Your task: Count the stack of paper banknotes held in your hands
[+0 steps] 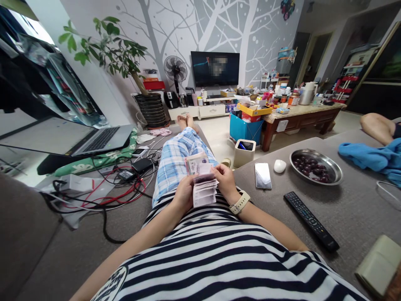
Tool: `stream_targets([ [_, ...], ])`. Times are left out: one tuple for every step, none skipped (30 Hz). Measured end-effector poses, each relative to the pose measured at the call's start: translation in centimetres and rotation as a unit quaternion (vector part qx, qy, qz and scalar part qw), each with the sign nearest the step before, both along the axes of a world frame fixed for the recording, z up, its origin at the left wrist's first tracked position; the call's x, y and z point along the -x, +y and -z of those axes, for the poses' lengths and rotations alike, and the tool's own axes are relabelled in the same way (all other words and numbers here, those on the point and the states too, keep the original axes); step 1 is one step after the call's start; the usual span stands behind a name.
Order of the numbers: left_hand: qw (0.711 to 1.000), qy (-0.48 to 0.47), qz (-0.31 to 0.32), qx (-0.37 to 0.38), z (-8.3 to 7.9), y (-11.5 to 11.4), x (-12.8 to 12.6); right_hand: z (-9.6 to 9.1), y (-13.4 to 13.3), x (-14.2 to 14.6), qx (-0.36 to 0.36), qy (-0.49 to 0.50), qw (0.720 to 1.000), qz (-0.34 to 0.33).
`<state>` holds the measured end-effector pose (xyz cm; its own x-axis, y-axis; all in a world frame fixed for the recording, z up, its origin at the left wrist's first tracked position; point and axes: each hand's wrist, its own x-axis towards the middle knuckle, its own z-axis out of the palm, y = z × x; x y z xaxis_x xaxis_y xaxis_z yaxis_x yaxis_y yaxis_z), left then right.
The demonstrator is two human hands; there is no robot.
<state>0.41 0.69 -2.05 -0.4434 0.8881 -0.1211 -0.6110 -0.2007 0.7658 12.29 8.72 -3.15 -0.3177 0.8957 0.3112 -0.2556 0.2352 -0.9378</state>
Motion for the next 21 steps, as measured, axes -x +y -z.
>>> stream_targets([
  [1.000, 0.008, -0.001, 0.007, 0.03, 0.06, 0.01, 0.03, 0.01, 0.03, -0.001, -0.001, 1.000, -0.002],
  [1.000, 0.015, 0.000, 0.012, 0.06, 0.11, 0.02, 0.05, 0.01, 0.06, -0.002, -0.003, 1.000, -0.001],
  [1.000, 0.017, -0.001, 0.014, 0.06, 0.16, 0.03, 0.05, 0.00, 0.08, -0.004, -0.003, 1.000, 0.002],
  [1.000, 0.014, 0.000, 0.011, 0.06, 0.21, 0.03, 0.04, -0.02, 0.10, -0.006, -0.003, 1.000, 0.005],
  [1.000, 0.009, 0.002, 0.007, 0.06, 0.25, 0.02, 0.01, -0.05, 0.10, -0.007, -0.001, 1.000, 0.006],
  [1.000, 0.003, 0.006, 0.001, 0.04, 0.28, 0.02, -0.03, -0.09, 0.09, -0.007, 0.002, 1.000, 0.005],
  [1.000, -0.004, 0.008, -0.003, 0.03, 0.32, 0.02, -0.09, -0.13, 0.08, -0.007, 0.006, 1.000, 0.003],
  [1.000, -0.010, 0.008, -0.006, 0.02, 0.36, 0.02, -0.16, -0.17, 0.07, -0.007, 0.011, 1.000, -0.002],
  [1.000, -0.014, 0.005, -0.008, 0.02, 0.40, 0.02, -0.24, -0.21, 0.06, -0.006, 0.015, 1.000, -0.006],
  [1.000, -0.016, 0.002, -0.008, 0.01, 0.44, 0.02, -0.31, -0.26, 0.05, -0.007, 0.017, 1.000, -0.010],
  [1.000, -0.016, -0.001, -0.008, 0.00, 0.48, 0.02, -0.38, -0.29, 0.04, -0.008, 0.018, 1.000, -0.012],
  [1.000, -0.015, -0.003, -0.007, -0.02, 0.51, 0.02, -0.45, -0.33, 0.04, -0.009, 0.018, 1.000, -0.013],
  [1.000, -0.014, -0.004, -0.007, -0.05, 0.53, 0.01, -0.51, -0.36, 0.03, -0.010, 0.018, 1.000, -0.014],
  [1.000, -0.014, -0.005, -0.008, -0.08, 0.53, 0.00, -0.57, -0.38, 0.02, -0.010, 0.019, 1.000, -0.014],
  [1.000, -0.013, -0.005, -0.009, -0.12, 0.53, 0.00, -0.62, -0.41, 0.00, -0.009, 0.021, 1.000, -0.015],
  [1.000, -0.013, -0.005, -0.010, -0.15, 0.52, -0.01, -0.66, -0.42, -0.02, -0.007, 0.023, 1.000, -0.017],
  [1.000, -0.013, -0.006, -0.010, -0.18, 0.50, -0.01, -0.69, -0.44, -0.04, -0.005, 0.025, 0.999, -0.020],
  [1.000, -0.013, -0.006, -0.009, -0.21, 0.48, -0.01, -0.72, -0.44, -0.06, -0.004, 0.025, 0.999, -0.023],
  [1.000, -0.013, -0.005, -0.008, -0.22, 0.46, 0.00, -0.73, -0.44, -0.08, -0.004, 0.024, 0.999, -0.025],
  [1.000, -0.012, -0.005, -0.007, -0.23, 0.45, 0.01, -0.72, -0.43, -0.09, -0.005, 0.022, 0.999, -0.026],
  [1.000, -0.012, -0.005, -0.007, -0.22, 0.45, 0.02, -0.70, -0.42, -0.09, -0.006, 0.021, 0.999, -0.026],
])
